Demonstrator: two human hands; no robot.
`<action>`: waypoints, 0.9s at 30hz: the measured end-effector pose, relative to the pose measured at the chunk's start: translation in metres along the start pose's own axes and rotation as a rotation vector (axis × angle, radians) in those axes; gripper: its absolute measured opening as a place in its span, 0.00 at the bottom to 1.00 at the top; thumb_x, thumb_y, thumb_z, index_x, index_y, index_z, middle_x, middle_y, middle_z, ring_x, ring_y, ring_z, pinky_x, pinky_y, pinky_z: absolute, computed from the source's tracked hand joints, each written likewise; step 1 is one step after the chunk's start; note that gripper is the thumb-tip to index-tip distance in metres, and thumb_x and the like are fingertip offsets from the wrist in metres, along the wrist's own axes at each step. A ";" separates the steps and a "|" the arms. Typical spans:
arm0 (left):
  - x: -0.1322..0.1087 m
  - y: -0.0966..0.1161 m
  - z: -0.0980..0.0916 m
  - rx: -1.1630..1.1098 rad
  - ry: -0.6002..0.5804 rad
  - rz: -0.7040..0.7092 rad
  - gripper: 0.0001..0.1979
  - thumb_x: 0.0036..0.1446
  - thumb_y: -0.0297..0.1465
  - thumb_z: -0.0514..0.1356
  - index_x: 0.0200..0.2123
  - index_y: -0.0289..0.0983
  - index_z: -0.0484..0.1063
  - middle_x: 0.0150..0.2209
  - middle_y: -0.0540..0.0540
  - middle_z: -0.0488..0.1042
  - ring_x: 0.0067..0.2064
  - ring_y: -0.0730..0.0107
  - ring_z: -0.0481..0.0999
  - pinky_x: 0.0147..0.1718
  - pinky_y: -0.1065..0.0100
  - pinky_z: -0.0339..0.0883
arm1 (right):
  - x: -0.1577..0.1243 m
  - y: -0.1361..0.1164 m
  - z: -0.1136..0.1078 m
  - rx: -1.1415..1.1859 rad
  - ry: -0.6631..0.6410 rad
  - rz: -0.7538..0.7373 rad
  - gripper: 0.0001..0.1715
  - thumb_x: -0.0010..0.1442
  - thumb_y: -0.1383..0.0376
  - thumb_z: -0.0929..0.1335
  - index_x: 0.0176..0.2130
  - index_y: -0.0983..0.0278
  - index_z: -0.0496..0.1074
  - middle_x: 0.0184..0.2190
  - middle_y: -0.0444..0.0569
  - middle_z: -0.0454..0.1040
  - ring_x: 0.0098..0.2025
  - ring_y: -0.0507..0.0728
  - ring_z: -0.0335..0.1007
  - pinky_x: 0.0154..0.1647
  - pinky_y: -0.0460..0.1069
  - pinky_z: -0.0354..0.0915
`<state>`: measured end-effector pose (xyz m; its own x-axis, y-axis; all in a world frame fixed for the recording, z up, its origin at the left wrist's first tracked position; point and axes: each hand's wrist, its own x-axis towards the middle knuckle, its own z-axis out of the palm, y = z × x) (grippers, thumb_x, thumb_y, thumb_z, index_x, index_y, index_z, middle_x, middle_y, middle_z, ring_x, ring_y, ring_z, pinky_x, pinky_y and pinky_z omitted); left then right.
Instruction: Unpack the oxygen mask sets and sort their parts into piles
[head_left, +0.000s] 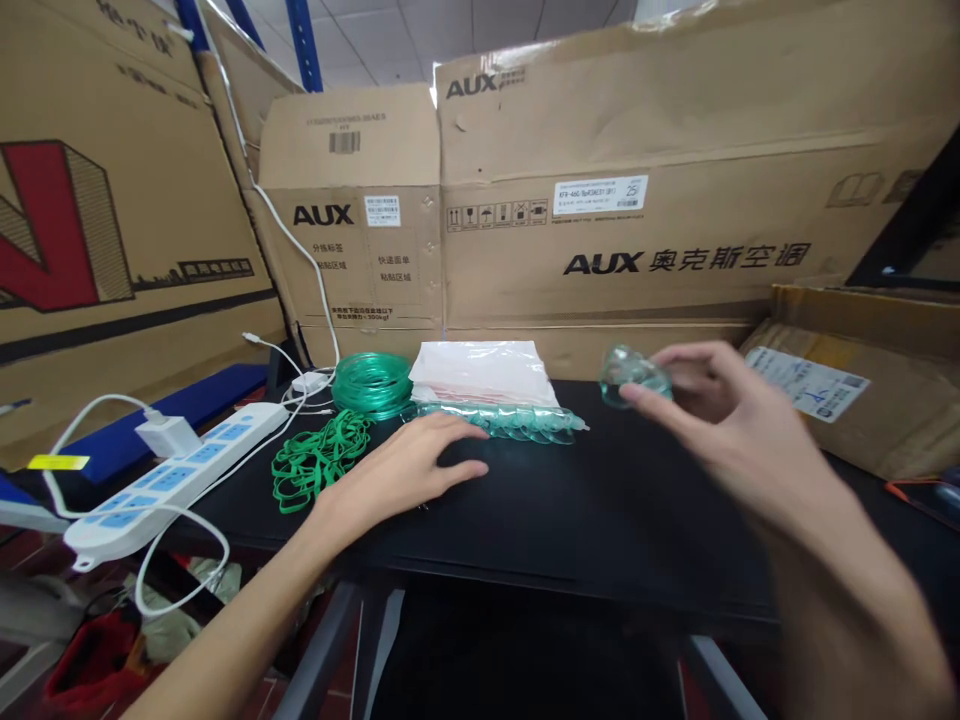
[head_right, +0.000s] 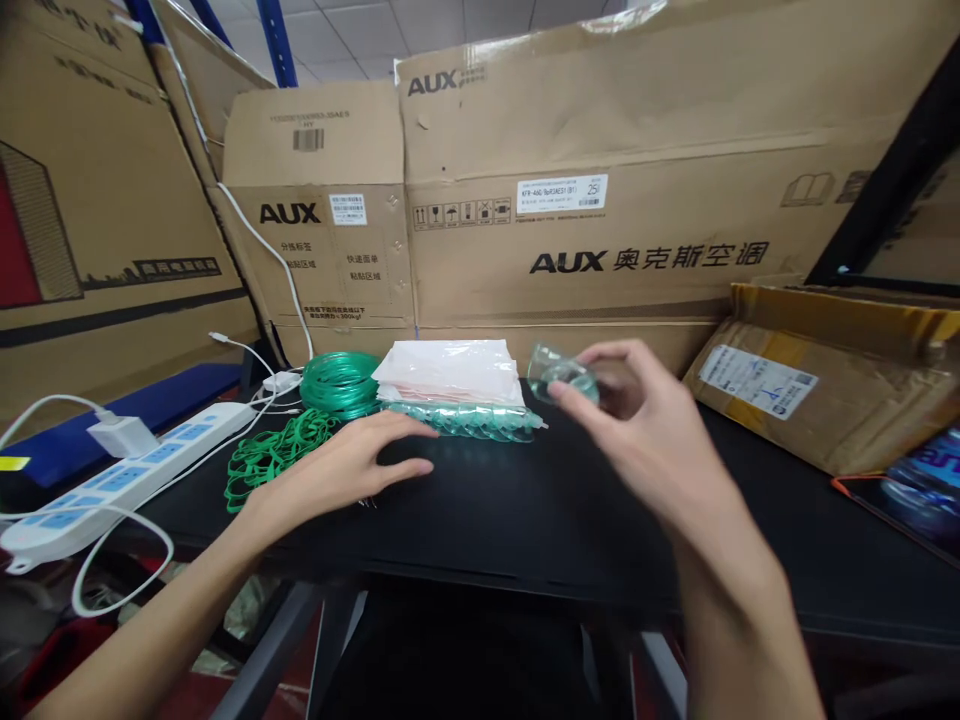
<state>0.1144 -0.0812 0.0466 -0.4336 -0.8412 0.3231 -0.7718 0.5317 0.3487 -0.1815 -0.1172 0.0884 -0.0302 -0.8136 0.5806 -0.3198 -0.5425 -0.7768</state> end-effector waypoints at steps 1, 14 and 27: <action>0.013 0.003 0.001 0.020 0.014 0.053 0.19 0.68 0.43 0.58 0.57 0.43 0.72 0.58 0.45 0.75 0.61 0.59 0.71 0.62 0.60 0.61 | 0.016 -0.002 -0.008 -0.066 -0.027 -0.048 0.25 0.48 0.49 0.78 0.40 0.57 0.72 0.39 0.51 0.81 0.42 0.64 0.78 0.44 0.58 0.69; 0.119 0.007 0.052 0.104 0.006 0.194 0.16 0.67 0.36 0.61 0.56 0.39 0.73 0.56 0.41 0.71 0.49 0.57 0.79 0.50 0.61 0.71 | 0.068 0.094 -0.012 -0.354 -0.659 -0.078 0.30 0.56 0.44 0.71 0.49 0.59 0.79 0.50 0.53 0.82 0.52 0.67 0.77 0.57 0.60 0.69; 0.129 -0.007 0.062 0.081 -0.032 0.178 0.16 0.66 0.29 0.60 0.56 0.39 0.71 0.54 0.42 0.71 0.54 0.57 0.75 0.53 0.62 0.69 | 0.062 0.115 0.006 -0.510 -0.852 -0.093 0.30 0.63 0.48 0.65 0.58 0.58 0.75 0.57 0.51 0.78 0.58 0.66 0.74 0.61 0.59 0.66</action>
<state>0.0351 -0.1996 0.0311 -0.5801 -0.7380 0.3449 -0.7161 0.6638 0.2158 -0.2146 -0.2312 0.0338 0.6415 -0.7592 0.1099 -0.6607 -0.6197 -0.4236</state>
